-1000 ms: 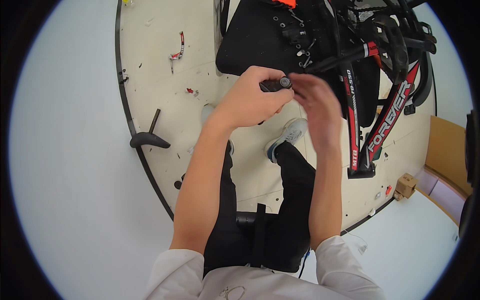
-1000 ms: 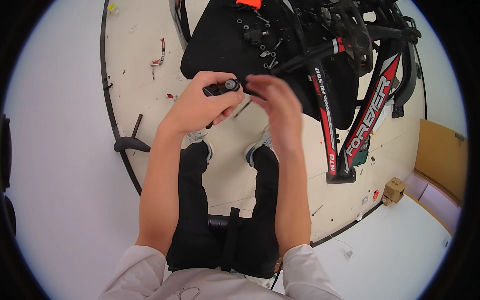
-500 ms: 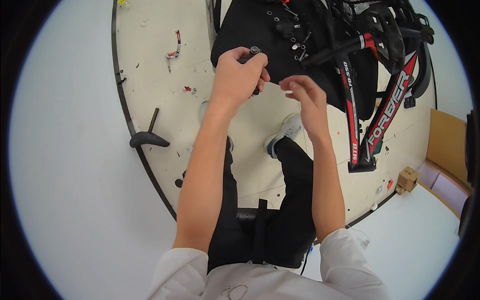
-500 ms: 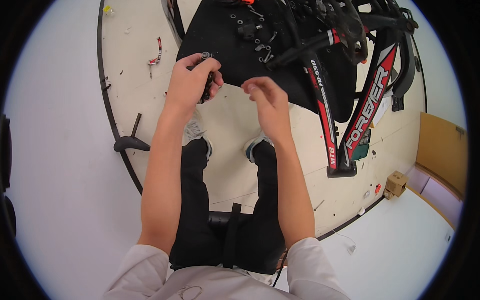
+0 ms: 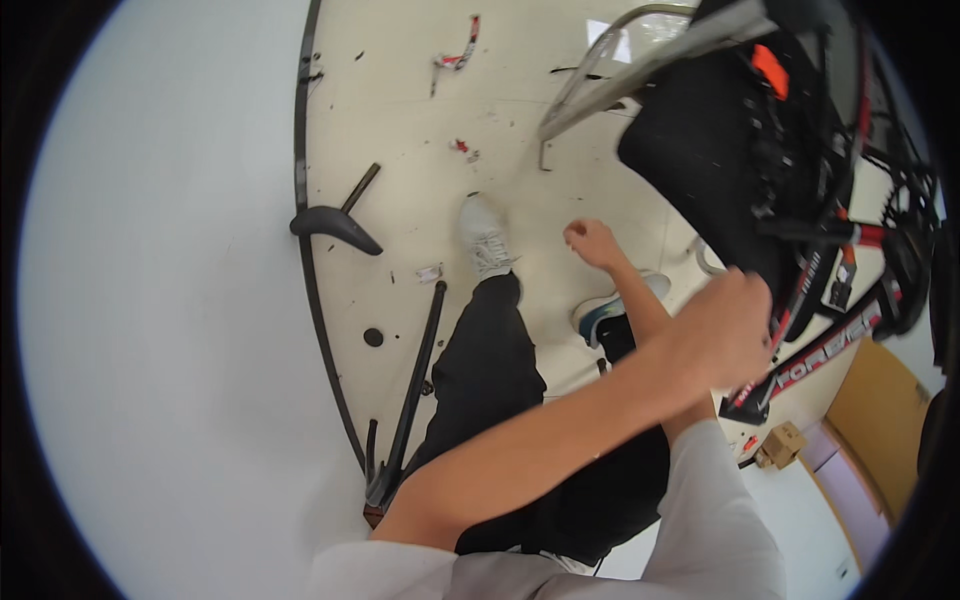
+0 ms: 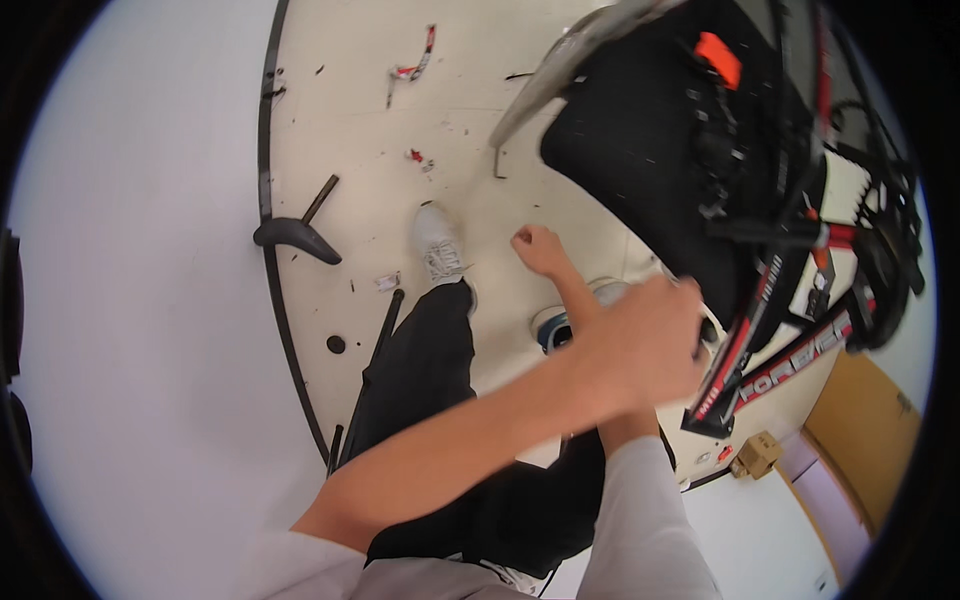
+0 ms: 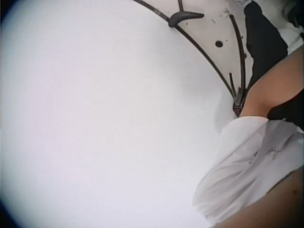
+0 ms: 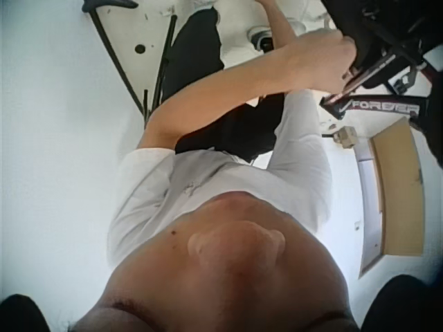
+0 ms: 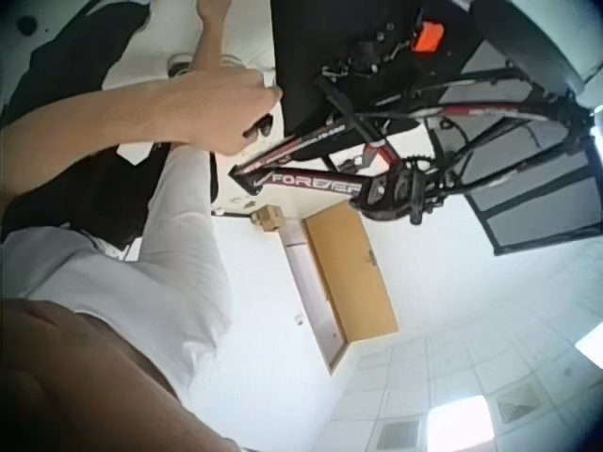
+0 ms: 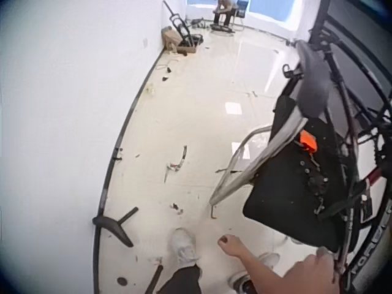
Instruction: The person walks to a disassembled bicycle frame and sits on a chair. They use an Allen key to tighten bolts on a small black bicycle component, repeatedly inserting and turning the tool while holding the part steady.
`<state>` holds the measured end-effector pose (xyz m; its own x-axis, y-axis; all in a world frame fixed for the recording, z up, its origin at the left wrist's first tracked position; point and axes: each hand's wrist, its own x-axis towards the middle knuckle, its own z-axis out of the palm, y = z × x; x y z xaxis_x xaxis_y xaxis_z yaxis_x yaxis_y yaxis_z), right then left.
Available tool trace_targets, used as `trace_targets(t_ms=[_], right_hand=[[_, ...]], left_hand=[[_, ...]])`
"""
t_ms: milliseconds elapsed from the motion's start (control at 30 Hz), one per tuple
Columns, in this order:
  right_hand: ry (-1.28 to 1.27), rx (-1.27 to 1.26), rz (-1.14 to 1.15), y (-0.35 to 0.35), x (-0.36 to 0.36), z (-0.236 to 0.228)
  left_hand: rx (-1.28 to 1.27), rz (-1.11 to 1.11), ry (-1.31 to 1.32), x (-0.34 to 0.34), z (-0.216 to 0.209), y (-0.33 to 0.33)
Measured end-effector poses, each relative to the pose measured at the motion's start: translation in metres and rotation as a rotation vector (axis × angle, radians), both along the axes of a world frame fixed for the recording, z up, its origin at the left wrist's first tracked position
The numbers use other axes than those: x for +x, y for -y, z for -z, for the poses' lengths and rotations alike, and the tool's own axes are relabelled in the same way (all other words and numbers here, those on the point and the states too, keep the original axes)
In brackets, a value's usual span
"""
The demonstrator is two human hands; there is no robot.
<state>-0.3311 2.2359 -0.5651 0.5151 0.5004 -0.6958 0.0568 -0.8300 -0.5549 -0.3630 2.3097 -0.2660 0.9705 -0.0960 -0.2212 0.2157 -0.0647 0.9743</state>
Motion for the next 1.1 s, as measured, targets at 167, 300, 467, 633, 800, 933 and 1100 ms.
trace_targets(t_ms=[167, 300, 467, 633, 800, 933, 1100], right_hand=[[0.474, -0.045, 0.112, -0.049, 0.045, 0.115], [0.639, -0.045, 0.190, -0.102, 0.031, 0.142], [0.668, -0.130, 0.050, -0.098, 0.044, 0.151], [0.477, -0.024, 0.237, -0.054, 0.008, 0.104], [0.387, 0.274, 0.586, 0.022, -0.043, -0.036], [0.404, 0.319, 0.618, 0.066, -0.056, -0.171], [0.306, 0.328, 0.551, 0.108, -0.033, -0.286]], left_hand=[[0.035, 0.114, 0.004, -0.020, -0.017, -0.048], [0.291, 0.015, -0.082, -0.041, -0.002, -0.109], [0.402, -0.024, -0.164, -0.030, 0.007, -0.150], [0.418, -0.053, -0.074, -0.025, 0.007, -0.130], [0.385, 0.060, -0.152, 0.007, -0.006, -0.053], [0.381, 0.124, -0.075, 0.013, 0.001, -0.008], [0.194, 0.033, -0.180, 0.018, 0.012, 0.033]])
